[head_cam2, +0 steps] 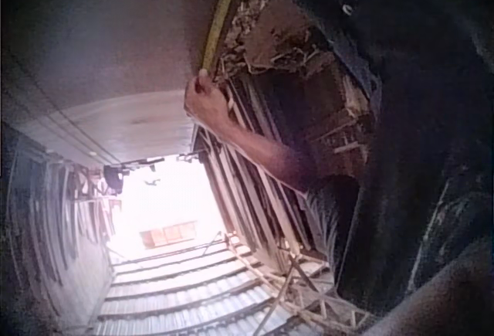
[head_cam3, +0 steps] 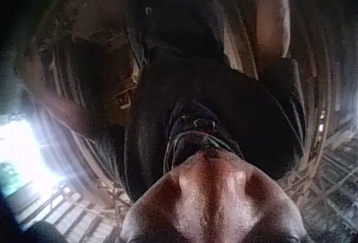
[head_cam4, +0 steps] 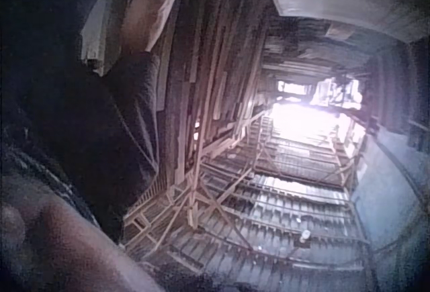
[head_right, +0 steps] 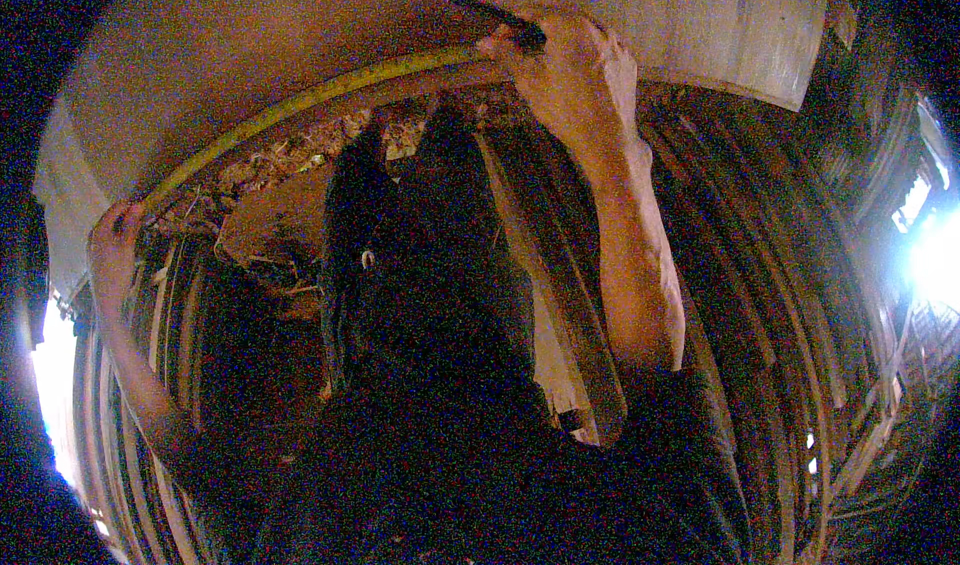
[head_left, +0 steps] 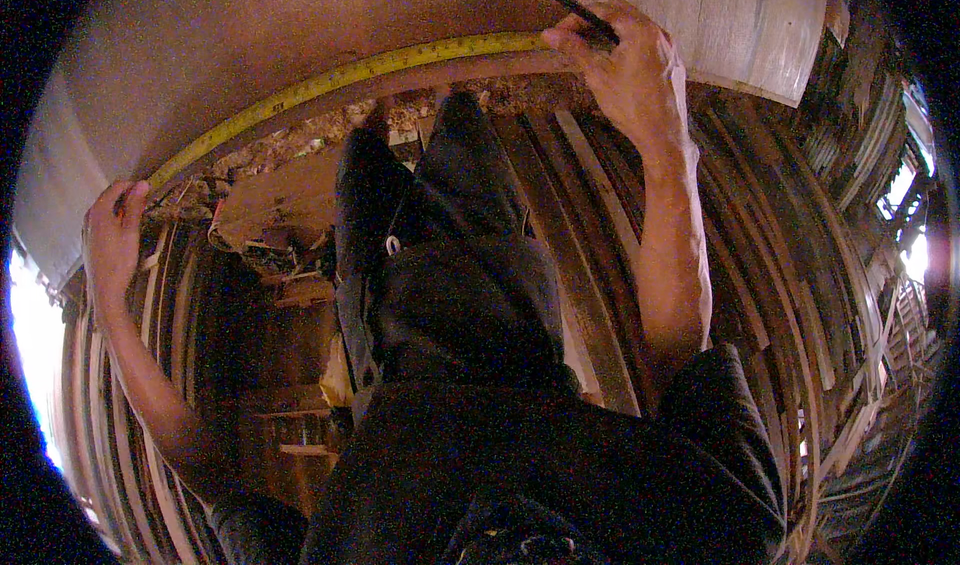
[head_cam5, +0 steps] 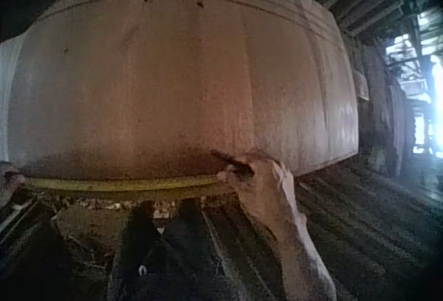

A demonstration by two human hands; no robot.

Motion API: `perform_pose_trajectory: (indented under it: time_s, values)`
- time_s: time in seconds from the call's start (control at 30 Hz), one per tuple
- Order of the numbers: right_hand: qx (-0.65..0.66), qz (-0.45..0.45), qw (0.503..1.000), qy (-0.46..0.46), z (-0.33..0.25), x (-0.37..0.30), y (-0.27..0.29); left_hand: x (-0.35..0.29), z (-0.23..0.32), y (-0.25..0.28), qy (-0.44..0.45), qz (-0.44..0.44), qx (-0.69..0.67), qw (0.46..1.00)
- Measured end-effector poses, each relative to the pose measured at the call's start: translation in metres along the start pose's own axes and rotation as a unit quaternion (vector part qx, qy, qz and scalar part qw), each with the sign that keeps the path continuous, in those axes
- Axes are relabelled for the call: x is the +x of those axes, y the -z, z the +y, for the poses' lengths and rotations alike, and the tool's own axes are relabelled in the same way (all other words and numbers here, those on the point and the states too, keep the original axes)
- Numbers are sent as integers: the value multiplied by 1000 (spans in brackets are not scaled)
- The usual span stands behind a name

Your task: The person measures a large wooden board using a tape measure and marks it with a pencil. They then use a metal square to draw straight lines on the board.

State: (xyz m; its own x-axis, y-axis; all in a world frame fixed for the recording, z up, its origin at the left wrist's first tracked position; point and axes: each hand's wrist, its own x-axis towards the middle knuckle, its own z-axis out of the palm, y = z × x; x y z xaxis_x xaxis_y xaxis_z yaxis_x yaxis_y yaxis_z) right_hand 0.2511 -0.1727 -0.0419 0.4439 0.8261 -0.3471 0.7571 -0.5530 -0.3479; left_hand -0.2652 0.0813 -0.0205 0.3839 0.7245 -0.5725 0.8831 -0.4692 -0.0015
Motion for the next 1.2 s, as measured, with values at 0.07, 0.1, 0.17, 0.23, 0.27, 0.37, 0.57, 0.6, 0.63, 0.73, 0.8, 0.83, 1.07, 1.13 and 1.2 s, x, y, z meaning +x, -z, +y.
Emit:
perform_pose_trajectory:
  time_s: [0.07,0.1,0.17,0.23,0.27,0.37,0.57,0.6,0.63,0.73,0.8,0.83,1.07,1.13,1.2]
  values:
    - [11,0,1000,11,-3,1,-3,-4,-19,-7,-18,31,2,999]
    - [14,0,1000,7,-2,0,-4,-4,-13,-5,-7,22,3,1000]
    - [15,-10,1000,-3,-4,2,1,-4,6,7,17,-6,-2,1000]
    - [2,-6,1000,-2,-5,1,0,0,11,14,45,-50,5,998]
    - [-5,-4,1000,-2,-5,1,0,0,8,13,32,-46,13,998]
    - [-19,-19,1000,-5,-12,2,6,-6,-7,9,-8,-23,23,999]
    - [-23,-18,999,-14,-24,4,7,-1,-13,12,47,-66,-53,995]
    - [-24,-18,1000,-6,-22,4,6,1,-15,11,54,-71,-43,995]
    - [-25,-18,1000,1,-19,6,4,3,-17,11,60,-76,-33,995]
    - [-19,-28,999,-5,-16,7,3,3,-32,4,45,-41,-27,998]
    - [-17,-38,999,-10,-14,9,1,2,-32,3,40,-36,-42,998]
    - [-20,-42,999,-10,-12,9,0,4,-27,6,44,-51,-56,996]
    - [-22,-36,999,-8,-16,9,1,4,-26,5,50,-30,-6,998]
    - [-45,-22,999,4,-11,11,-3,9,-20,10,91,-91,-44,991]
    - [-52,-21,998,5,-10,12,-3,9,-24,8,102,-101,-61,988]
